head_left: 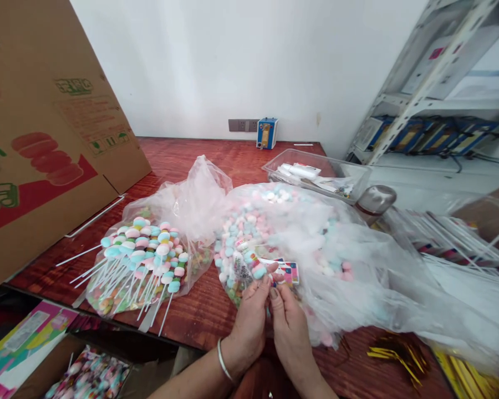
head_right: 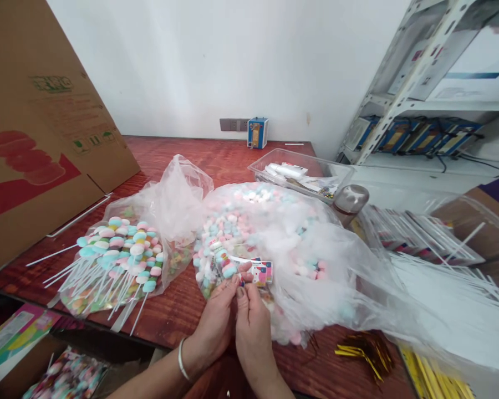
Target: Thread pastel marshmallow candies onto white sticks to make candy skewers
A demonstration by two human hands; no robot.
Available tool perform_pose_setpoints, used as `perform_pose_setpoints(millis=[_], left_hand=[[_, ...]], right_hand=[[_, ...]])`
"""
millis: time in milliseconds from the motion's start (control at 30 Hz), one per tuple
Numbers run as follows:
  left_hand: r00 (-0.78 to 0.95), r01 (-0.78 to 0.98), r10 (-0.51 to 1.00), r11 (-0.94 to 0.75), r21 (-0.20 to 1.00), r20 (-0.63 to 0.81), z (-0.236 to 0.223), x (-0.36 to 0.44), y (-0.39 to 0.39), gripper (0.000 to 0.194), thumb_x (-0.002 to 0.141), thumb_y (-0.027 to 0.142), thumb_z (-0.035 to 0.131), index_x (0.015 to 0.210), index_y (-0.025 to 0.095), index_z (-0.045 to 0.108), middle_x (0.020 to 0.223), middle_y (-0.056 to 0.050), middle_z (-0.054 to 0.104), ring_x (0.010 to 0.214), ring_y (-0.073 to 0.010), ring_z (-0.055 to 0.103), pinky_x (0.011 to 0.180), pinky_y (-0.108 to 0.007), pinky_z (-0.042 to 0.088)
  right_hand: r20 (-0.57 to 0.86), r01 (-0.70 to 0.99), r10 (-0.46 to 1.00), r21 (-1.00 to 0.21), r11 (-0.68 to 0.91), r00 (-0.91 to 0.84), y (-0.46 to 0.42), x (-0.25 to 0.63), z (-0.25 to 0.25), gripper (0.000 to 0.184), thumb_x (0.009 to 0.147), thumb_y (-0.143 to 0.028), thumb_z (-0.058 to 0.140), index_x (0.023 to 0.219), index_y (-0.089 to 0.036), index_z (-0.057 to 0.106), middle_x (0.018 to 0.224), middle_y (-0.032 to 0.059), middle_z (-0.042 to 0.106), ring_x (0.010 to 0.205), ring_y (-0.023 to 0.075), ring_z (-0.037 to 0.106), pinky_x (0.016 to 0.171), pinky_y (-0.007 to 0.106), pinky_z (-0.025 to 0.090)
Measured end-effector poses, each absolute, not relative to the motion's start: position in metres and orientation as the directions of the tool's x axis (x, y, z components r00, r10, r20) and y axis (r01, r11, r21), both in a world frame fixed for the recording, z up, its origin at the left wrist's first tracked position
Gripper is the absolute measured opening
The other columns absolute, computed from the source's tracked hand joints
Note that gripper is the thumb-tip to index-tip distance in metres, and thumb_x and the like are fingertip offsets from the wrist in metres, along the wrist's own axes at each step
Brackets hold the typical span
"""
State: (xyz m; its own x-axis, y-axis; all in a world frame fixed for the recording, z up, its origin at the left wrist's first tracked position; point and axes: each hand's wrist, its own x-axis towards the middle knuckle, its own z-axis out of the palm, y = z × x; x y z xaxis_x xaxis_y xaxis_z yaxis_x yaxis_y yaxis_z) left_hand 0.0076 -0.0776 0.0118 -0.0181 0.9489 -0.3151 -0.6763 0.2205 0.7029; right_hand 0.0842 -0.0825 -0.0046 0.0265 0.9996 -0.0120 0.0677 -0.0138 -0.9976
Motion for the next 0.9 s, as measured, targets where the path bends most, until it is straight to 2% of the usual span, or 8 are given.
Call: perform_pose_setpoints(millis=[100,200,267,333,433,500,700,900], left_hand=[[0.073,-0.668,0.967,0.23,0.707,-0.245,0.015,0.002,-0.081,0.036,0.085,0.044,0.064,0.104,0.016,0.075,0.105,-0.01,0.072,0.104,-0.0236,0.062,0.097,-0.035,0.044],[0.137,-0.629,0.953,0.296,0.719,-0.272,0.02,-0.007,-0.081,0.034,0.079,0.046,0.07,0.091,0.014,0.077,0.08,-0.007,0.071,0.079,-0.0187,0.063,0.081,-0.03,0.049],[0.159,-0.598,0.939,0.339,0.727,-0.306,0.02,-0.012,-0.079,0.034,0.071,0.043,0.078,0.087,0.013,0.076,0.063,-0.002,0.064,0.063,-0.0138,0.058,0.067,-0.026,0.048],[0.183,-0.579,0.923,0.379,0.722,-0.338,0.018,-0.013,-0.078,0.038,0.069,0.046,0.079,0.089,0.013,0.076,0.05,0.002,0.056,0.051,-0.0114,0.051,0.057,-0.024,0.045],[0.097,-0.577,0.934,0.335,0.745,-0.345,0.012,-0.009,-0.076,0.038,0.072,0.046,0.077,0.092,0.014,0.076,0.053,0.002,0.057,0.048,-0.0099,0.049,0.054,-0.024,0.042],[0.016,-0.572,0.946,0.275,0.773,-0.325,0.011,-0.006,-0.076,0.033,0.072,0.041,0.079,0.09,0.014,0.077,0.066,-0.002,0.066,0.055,-0.0092,0.052,0.058,-0.022,0.043],[0.198,-0.561,0.916,0.397,0.726,-0.348,0.021,-0.013,-0.084,0.032,0.06,0.042,0.087,0.059,0.016,0.069,0.056,0.0,0.062,0.053,-0.0101,0.052,0.055,-0.022,0.044],[0.373,-0.44,0.849,0.517,0.735,-0.374,0.02,-0.017,-0.087,0.034,0.05,0.044,0.091,0.06,0.019,0.07,0.052,-0.001,0.061,0.05,-0.0152,0.055,0.06,-0.033,0.054]], right_hand=[[-0.295,-0.344,0.955,-0.893,-0.29,-0.038,-0.082,0.081,-0.002,0.037,0.081,-0.058,0.064,0.087,-0.023,0.056,0.055,-0.0093,0.046,0.04,0.0073,0.035,0.037,0.018,0.032],[-0.413,-0.567,0.864,-0.653,-0.501,-0.289,-0.086,0.084,0.004,0.045,0.072,-0.059,0.073,0.08,-0.025,0.045,0.05,-0.0147,0.033,0.037,0.0028,0.011,0.031,0.014,0.013],[-0.409,-0.538,0.813,-0.611,-0.581,-0.414,-0.089,0.087,0.008,0.045,0.073,-0.06,0.072,0.079,-0.025,0.044,0.051,-0.0148,0.032,0.037,0.0028,0.008,0.031,0.015,0.013],[-0.387,-0.419,0.842,-0.74,-0.527,-0.375,-0.092,0.09,0.009,0.04,0.08,-0.062,0.063,0.086,-0.024,0.05,0.052,-0.0131,0.034,0.036,0.0049,0.016,0.031,0.017,0.02],[-0.128,-0.093,0.99,-0.987,-0.134,-0.064,-0.093,0.09,0.004,0.036,0.087,-0.054,0.057,0.105,-0.023,0.058,0.076,-0.0006,0.059,0.061,0.0145,0.054,0.054,0.026,0.047],[0.042,0.057,0.998,-0.998,0.039,0.054,-0.093,0.089,-0.001,0.03,0.088,-0.05,0.056,0.099,-0.022,0.061,0.089,0.0047,0.062,0.083,0.0196,0.058,0.074,0.03,0.048],[-0.268,-0.398,0.917,-0.838,-0.373,-0.295,-0.103,0.092,0.004,0.035,0.09,-0.06,0.046,0.083,-0.026,0.045,0.062,-0.0104,0.03,0.042,0.007,0.019,0.038,0.018,0.025],[-0.278,-0.214,0.924,-0.917,-0.337,-0.264,-0.125,0.105,0.028,0.035,0.096,-0.052,0.042,0.078,-0.025,0.055,0.053,-0.0103,0.031,0.034,0.0069,0.025,0.035,0.021,0.034]])
